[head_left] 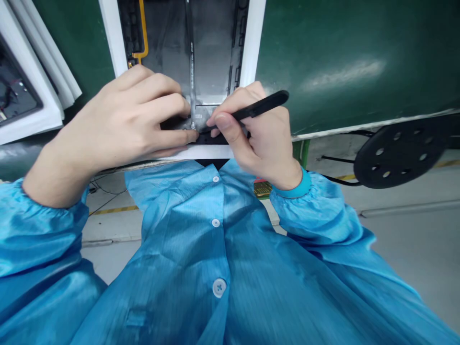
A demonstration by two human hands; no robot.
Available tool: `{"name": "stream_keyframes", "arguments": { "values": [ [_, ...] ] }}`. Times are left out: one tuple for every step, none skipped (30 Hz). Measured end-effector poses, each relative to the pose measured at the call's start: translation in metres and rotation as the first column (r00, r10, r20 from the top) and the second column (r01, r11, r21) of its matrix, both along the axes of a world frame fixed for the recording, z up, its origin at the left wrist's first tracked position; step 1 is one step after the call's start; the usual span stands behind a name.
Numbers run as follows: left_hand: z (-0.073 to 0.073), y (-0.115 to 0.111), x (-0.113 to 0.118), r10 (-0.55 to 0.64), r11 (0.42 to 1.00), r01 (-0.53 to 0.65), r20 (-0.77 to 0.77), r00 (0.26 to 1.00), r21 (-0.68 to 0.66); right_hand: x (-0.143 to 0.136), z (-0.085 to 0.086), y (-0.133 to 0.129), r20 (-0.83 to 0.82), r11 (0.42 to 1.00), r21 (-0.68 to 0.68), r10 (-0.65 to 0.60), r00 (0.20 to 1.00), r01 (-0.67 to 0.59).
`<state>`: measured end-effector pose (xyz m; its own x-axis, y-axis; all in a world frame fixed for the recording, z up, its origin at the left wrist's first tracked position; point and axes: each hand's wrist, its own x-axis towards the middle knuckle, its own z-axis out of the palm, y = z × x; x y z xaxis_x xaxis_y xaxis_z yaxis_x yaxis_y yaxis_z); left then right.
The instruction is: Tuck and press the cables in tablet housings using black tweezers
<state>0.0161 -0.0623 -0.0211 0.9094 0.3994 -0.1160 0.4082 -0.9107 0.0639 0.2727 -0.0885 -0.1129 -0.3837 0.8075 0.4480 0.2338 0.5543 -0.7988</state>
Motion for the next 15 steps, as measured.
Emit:
{"name": "stream_keyframes", "arguments": {
  "values": [
    [0.0004,0.0002,0.001,0.023,0.999,-0.023,-0.004,1.0,-0.031,0.0003,0.0014,-0.0008,-0.011,1.0,-0.006,0.003,1.0,-0.003],
    [0.0007,0.0004,0.0017,0.045,0.997,-0.045,0.0,0.999,-0.064,0.0006,0.0025,-0.0013,-0.021,1.0,-0.005,0.008,1.0,-0.008],
    [0.0009,0.0006,0.0018,0.064,0.994,-0.063,0.004,0.998,-0.088,0.0009,0.0035,-0.0016,-0.025,1.0,-0.003,0.011,1.0,-0.011],
    [0.0011,0.0007,0.0015,0.075,0.993,-0.074,0.007,0.997,-0.097,0.0011,0.0043,-0.0017,-0.021,1.0,-0.004,0.015,1.0,-0.015],
    [0.0012,0.0007,0.0008,0.079,0.993,-0.078,0.006,0.997,-0.089,0.0013,0.0049,-0.0015,-0.012,1.0,-0.007,0.019,1.0,-0.019],
    [0.0013,0.0005,0.0,0.074,0.995,-0.074,-0.003,0.997,-0.073,0.0015,0.0052,-0.001,0.003,1.0,-0.013,0.025,1.0,-0.025],
    [0.0013,0.0002,-0.0008,0.069,0.996,-0.07,-0.015,0.998,-0.055,0.0016,0.0053,-0.0002,0.016,0.999,-0.019,0.029,0.999,-0.029],
    [0.0014,-0.0002,-0.0013,0.066,0.997,-0.067,-0.025,0.998,-0.042,0.0017,0.005,0.0008,0.021,0.999,-0.026,0.033,0.999,-0.032],
    [0.0014,-0.0007,-0.0016,0.065,0.997,-0.066,-0.028,0.997,-0.037,0.0017,0.0043,0.002,0.022,0.999,-0.04,0.037,0.999,-0.036],
    [0.0015,-0.0012,-0.0016,0.062,0.997,-0.063,-0.023,0.998,-0.035,0.0016,0.0034,0.0033,0.019,0.998,-0.058,0.04,0.999,-0.039],
    [0.0016,-0.0016,-0.0011,0.056,0.998,-0.057,-0.01,0.998,-0.033,0.0014,0.0024,0.0045,0.013,0.996,-0.082,0.041,0.999,-0.04],
    [0.0015,-0.0018,-0.0005,0.049,0.998,-0.049,0.003,0.999,-0.026,0.001,0.0014,0.0055,0.008,0.993,-0.108,0.041,0.999,-0.04],
    [0.0014,-0.002,0.0004,0.045,0.999,-0.045,0.005,0.999,-0.019,0.0005,0.0006,0.0064,0.01,0.991,-0.129,0.045,0.999,-0.043],
    [0.0011,-0.0021,0.0014,0.046,0.999,-0.046,-0.002,0.999,-0.015,-0.0001,0.0002,0.007,0.019,0.989,-0.142,0.054,0.998,-0.05],
    [0.0006,-0.0021,0.0023,0.057,0.998,-0.057,-0.019,0.998,-0.016,-0.0007,0.0002,0.0074,0.031,0.988,-0.144,0.063,0.998,-0.057]
  ]
}}
